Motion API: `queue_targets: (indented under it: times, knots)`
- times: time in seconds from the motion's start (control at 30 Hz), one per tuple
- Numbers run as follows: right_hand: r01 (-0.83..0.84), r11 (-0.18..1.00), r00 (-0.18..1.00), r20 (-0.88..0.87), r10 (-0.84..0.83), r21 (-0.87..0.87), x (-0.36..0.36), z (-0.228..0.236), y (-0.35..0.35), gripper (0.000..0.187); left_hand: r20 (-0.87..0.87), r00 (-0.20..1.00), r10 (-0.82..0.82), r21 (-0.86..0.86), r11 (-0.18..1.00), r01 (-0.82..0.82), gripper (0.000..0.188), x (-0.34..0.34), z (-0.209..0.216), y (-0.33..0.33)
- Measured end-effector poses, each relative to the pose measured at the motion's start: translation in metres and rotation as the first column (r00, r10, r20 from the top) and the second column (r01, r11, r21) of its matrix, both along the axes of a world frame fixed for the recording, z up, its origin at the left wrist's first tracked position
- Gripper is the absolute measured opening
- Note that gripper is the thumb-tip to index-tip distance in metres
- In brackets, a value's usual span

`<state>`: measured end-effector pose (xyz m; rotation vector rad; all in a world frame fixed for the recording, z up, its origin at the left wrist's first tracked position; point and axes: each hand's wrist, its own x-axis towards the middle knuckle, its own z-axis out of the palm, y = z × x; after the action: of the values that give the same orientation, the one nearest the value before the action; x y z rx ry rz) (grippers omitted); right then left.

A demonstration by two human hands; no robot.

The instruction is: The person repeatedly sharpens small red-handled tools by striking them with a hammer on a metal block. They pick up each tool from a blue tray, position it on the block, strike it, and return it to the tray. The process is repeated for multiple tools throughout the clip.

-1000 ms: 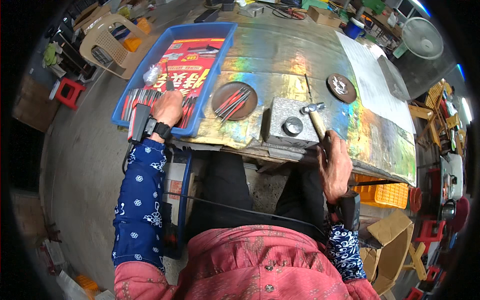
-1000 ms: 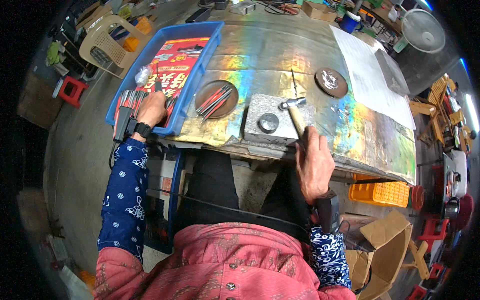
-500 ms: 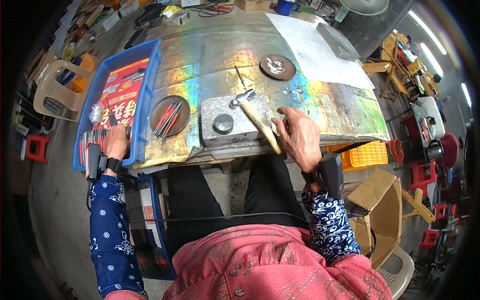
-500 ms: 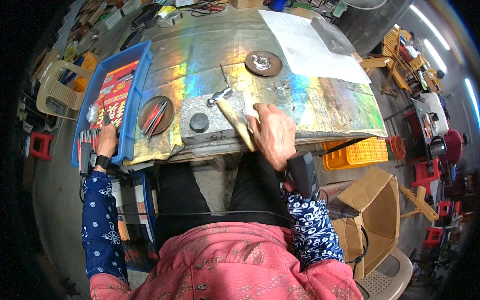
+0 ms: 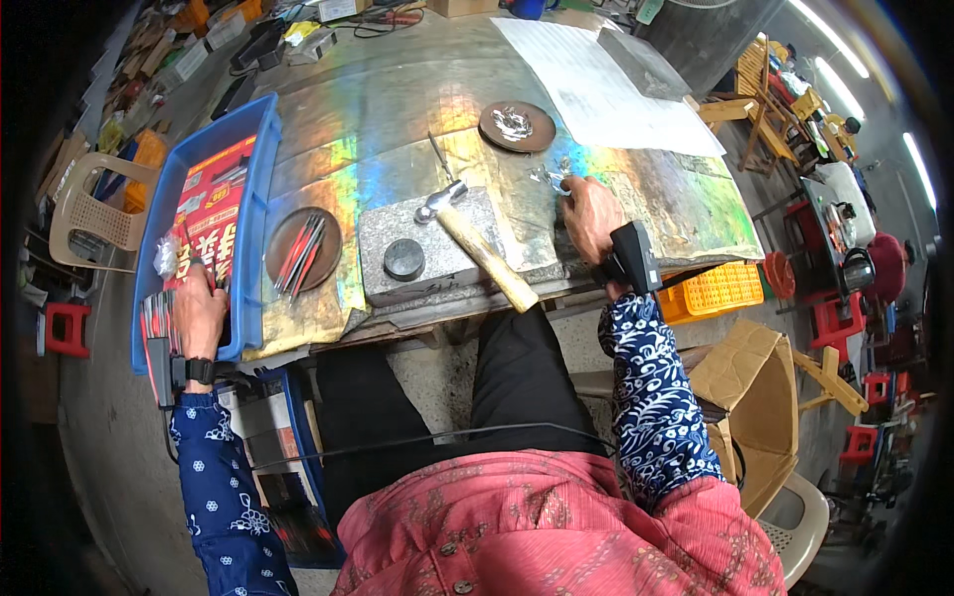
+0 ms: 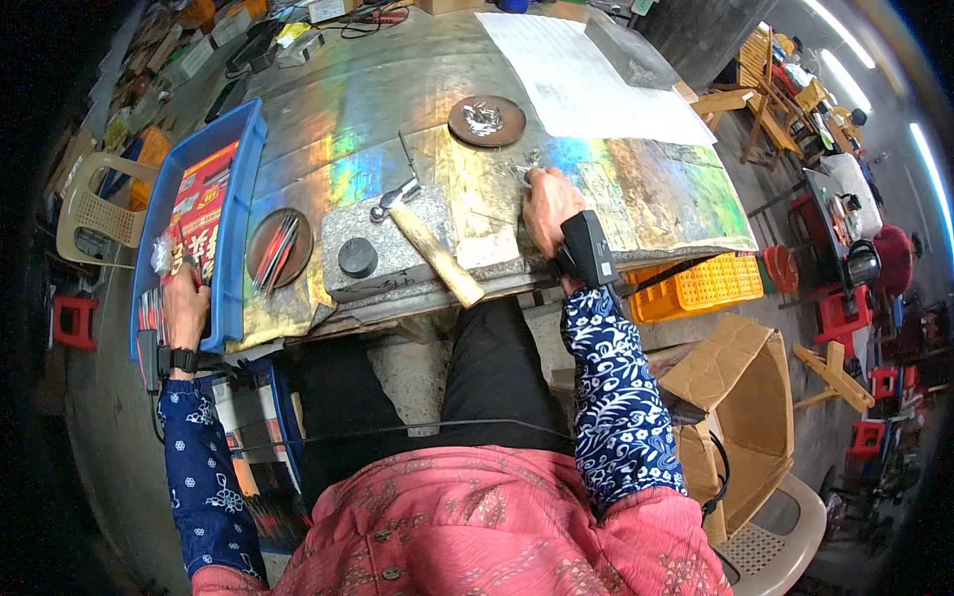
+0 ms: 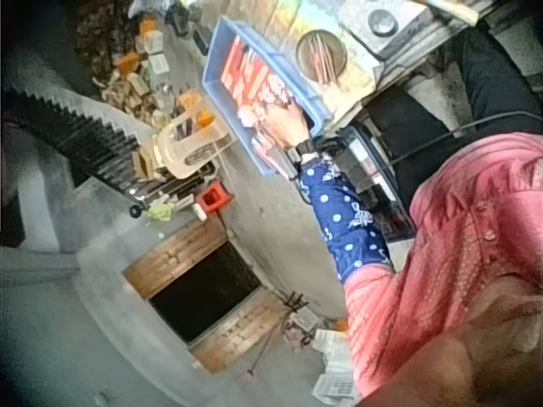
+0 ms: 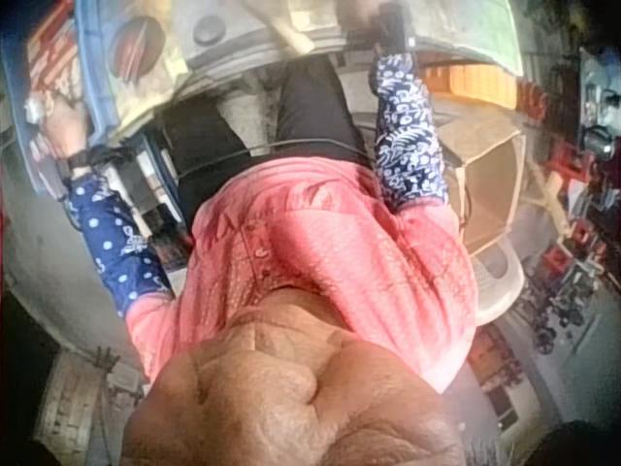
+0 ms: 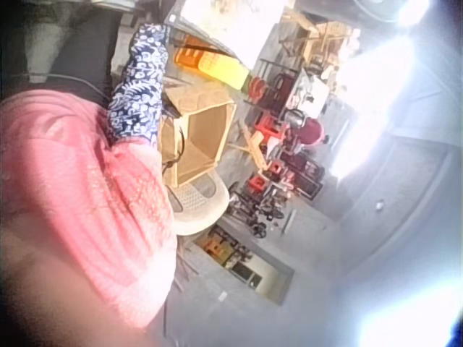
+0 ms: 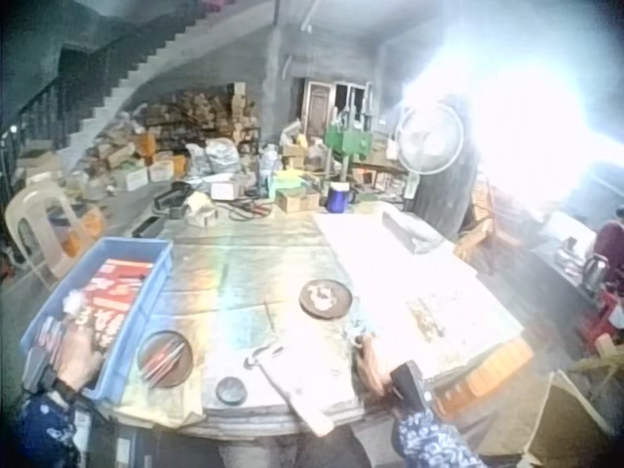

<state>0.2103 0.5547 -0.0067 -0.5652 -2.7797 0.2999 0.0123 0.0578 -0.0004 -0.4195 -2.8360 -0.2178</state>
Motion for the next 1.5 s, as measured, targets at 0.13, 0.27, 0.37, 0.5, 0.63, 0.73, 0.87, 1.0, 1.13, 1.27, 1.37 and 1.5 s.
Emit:
queue_targets:
  times: [0.13,0.27,0.37,0.5,0.63,0.73,0.87,1.0,1.13,1.27,1.37,1.5]
  knots:
    - [-0.007,0.999,0.998,-0.058,0.010,0.050,-0.011,-0.006,0.005,0.017,-0.105,0.994,-0.031,0.202,0.978,0.051,0.024,0.009,0.014,0.006]
    - [-0.008,0.993,0.996,-0.089,0.018,0.116,-0.019,-0.014,0.008,0.009,0.109,0.980,-0.169,0.749,0.661,0.031,0.021,0.020,0.034,0.015]
    - [-0.012,0.977,0.996,-0.082,0.030,0.211,-0.026,-0.021,0.010,0.007,0.127,0.954,-0.273,0.865,0.500,0.028,0.018,0.038,0.048,0.036]
    - [-0.059,0.978,0.989,-0.124,0.085,0.199,-0.034,-0.032,0.012,0.011,0.122,0.885,-0.449,0.939,0.342,0.045,0.018,0.061,0.058,0.075]
    - [-0.140,0.901,0.988,0.002,0.153,0.412,-0.040,-0.036,0.022,0.010,0.140,0.819,-0.557,0.958,0.285,0.030,0.015,0.081,0.055,0.110]
    - [-0.208,0.978,0.968,-0.142,0.208,0.015,-0.044,-0.035,0.028,0.009,0.158,0.790,-0.592,0.961,0.277,0.015,0.013,0.091,0.049,0.131]
    - [-0.184,0.979,0.978,-0.084,0.191,0.082,-0.036,-0.025,0.026,0.016,0.145,0.770,-0.621,0.965,0.261,0.029,0.011,0.098,0.040,0.152]
    - [-0.098,0.994,0.995,0.018,0.097,0.047,-0.020,-0.004,0.016,0.019,0.147,0.771,-0.620,0.967,0.255,0.021,0.011,0.104,0.031,0.163]
    - [-0.046,0.984,0.998,-0.042,0.039,-0.171,-0.011,0.010,0.003,0.018,0.116,0.791,-0.601,0.955,0.287,0.078,0.014,0.108,0.027,0.166]
    - [-0.161,0.876,0.961,-0.275,0.034,-0.455,-0.003,0.010,-0.008,0.012,0.121,0.803,-0.584,0.933,0.344,0.109,0.016,0.114,0.024,0.165]
    - [-0.192,0.761,0.953,-0.302,-0.006,-0.620,0.001,0.004,-0.010,0.008,0.103,0.810,-0.577,0.926,0.354,0.135,0.016,0.115,0.023,0.166]
    - [-0.112,0.920,0.968,-0.250,0.015,-0.375,-0.001,-0.005,-0.005,0.006,0.093,0.814,-0.573,0.922,0.358,0.147,0.016,0.116,0.023,0.167]
